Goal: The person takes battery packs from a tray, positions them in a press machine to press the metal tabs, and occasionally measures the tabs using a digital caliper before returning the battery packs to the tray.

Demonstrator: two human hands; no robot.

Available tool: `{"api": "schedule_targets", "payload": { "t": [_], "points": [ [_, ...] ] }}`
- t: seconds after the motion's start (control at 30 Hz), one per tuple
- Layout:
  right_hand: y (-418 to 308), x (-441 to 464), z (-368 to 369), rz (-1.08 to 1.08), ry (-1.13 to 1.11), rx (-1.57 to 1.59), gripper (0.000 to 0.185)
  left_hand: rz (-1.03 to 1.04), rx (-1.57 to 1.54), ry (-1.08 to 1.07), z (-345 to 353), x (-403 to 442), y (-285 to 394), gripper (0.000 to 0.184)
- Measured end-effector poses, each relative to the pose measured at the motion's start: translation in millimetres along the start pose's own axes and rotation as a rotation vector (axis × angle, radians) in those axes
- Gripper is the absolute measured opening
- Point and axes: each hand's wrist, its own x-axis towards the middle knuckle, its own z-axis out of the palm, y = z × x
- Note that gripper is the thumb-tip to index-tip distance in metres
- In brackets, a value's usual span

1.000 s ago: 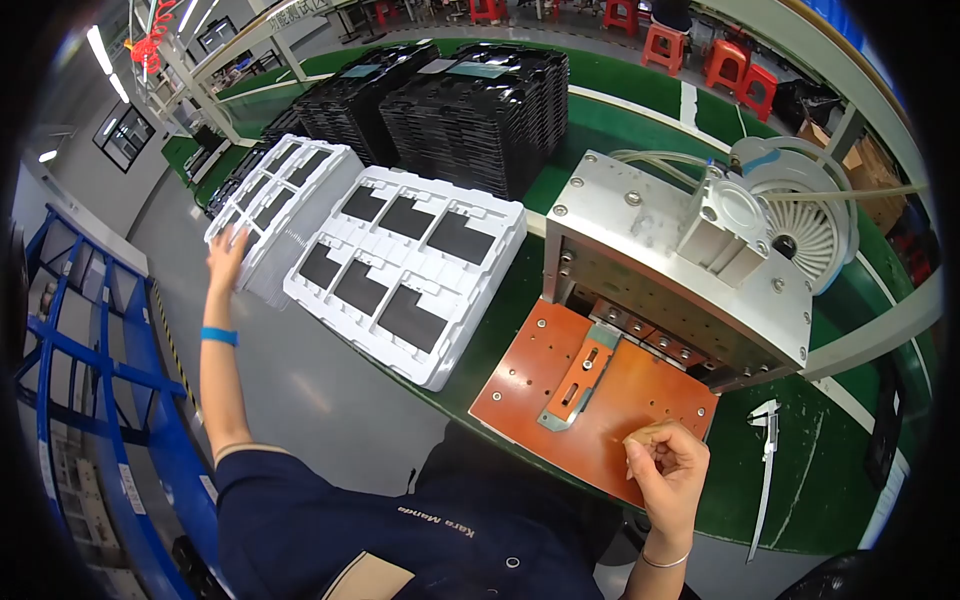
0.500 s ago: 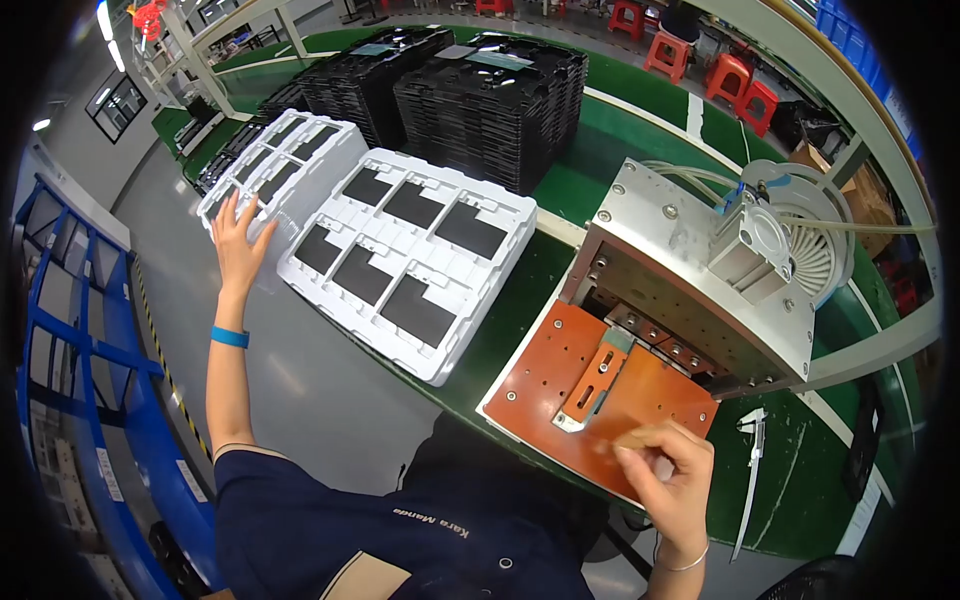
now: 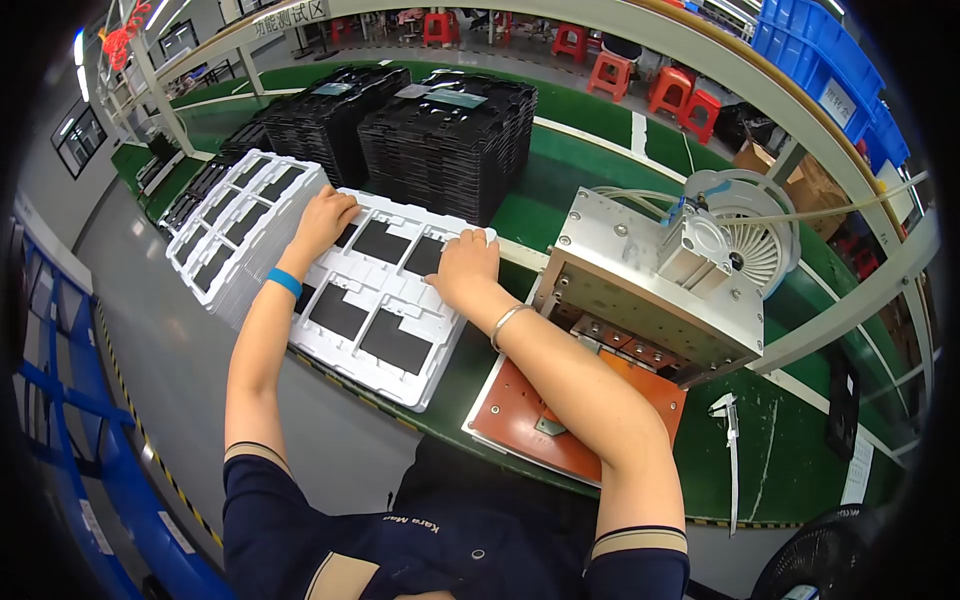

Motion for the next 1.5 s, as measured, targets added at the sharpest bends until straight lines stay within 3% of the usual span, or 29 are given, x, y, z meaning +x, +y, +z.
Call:
{"api": "schedule_targets", "payload": {
  "t": [0.1,0.2,0.23,0.3,0.37,0.43,0.53,0.6,0.73,0.77,0.83,0.87,0.97,1.03,1.1,1.17,1.2,1.5],
  "points": [
    [0.8,4.8,5.0,0.034,-0.041,0.010,0.064,0.051,-0.011,0.053,4.8,2.3,1.3,0.024],
    [4.4,5.3,-2.6,0.093,0.005,0.142,0.058,0.028,0.060,0.059,7.0,7.6,1.6,0.034],
    [6.0,7.8,-2.9,0.118,-0.014,0.331,0.048,-0.003,0.129,0.061,6.3,9.0,1.5,0.037],
    [6.4,4.8,-1.6,0.153,-0.032,0.529,0.040,0.062,0.171,0.268,0.9,11.9,-0.9,0.040],
    [5.5,-3.9,-5.5,-0.071,0.210,0.600,0.033,0.062,0.148,0.350,-14.9,15.8,8.9,0.039],
    [4.3,-29.8,-38.1,-0.166,0.276,0.570,0.033,0.073,0.126,0.327,-25.9,19.5,31.4,0.038],
    [21.9,-94.6,-85.0,-0.324,0.367,0.650,0.031,0.130,-0.047,0.129,-29.0,18.5,85.8,0.040],
    [45.9,-139.3,-102.0,-0.297,0.352,0.688,0.033,0.220,-0.104,0.033,-21.3,17.6,113.4,0.043],
    [100.9,-229.6,-106.2,0.106,0.192,0.967,0.032,0.115,-0.230,-0.141,1.3,7.4,149.8,0.042],
    [112.7,-246.6,-91.4,0.215,0.242,1.137,0.033,0.192,-0.165,-0.076,2.4,7.6,150.9,0.040],
    [131.8,-271.8,-84.4,0.518,0.132,1.226,0.030,0.293,-0.084,0.041,-7.3,16.6,159.1,0.029],
    [132.6,-275.4,-78.7,0.550,0.147,1.227,0.030,0.318,-0.117,0.080,-17.3,22.1,170.8,0.025],
    [122.9,-271.2,-73.4,0.427,0.190,0.795,0.023,0.474,-0.268,0.110,-55.0,32.0,225.6,0.023],
    [117.3,-269.5,-56.3,0.245,0.410,0.642,0.024,0.696,-0.443,0.105,-64.3,21.3,265.6,0.026],
    [115.9,-266.1,-56.7,0.207,0.376,0.451,0.024,0.821,-0.613,-0.076,-71.0,7.1,299.1,0.030],
    [117.4,-261.7,-52.6,0.207,0.379,0.458,0.022,0.903,-0.663,-0.276,-68.0,-4.1,316.7,0.048],
    [117.3,-258.0,-50.1,0.165,0.415,0.465,0.024,0.927,-0.662,-0.360,-66.1,-7.7,320.2,0.059],
    [111.4,-240.3,-44.9,0.018,0.397,0.269,0.026,0.918,-0.697,-0.457,-62.0,-11.6,319.2,0.056]
  ]
}}
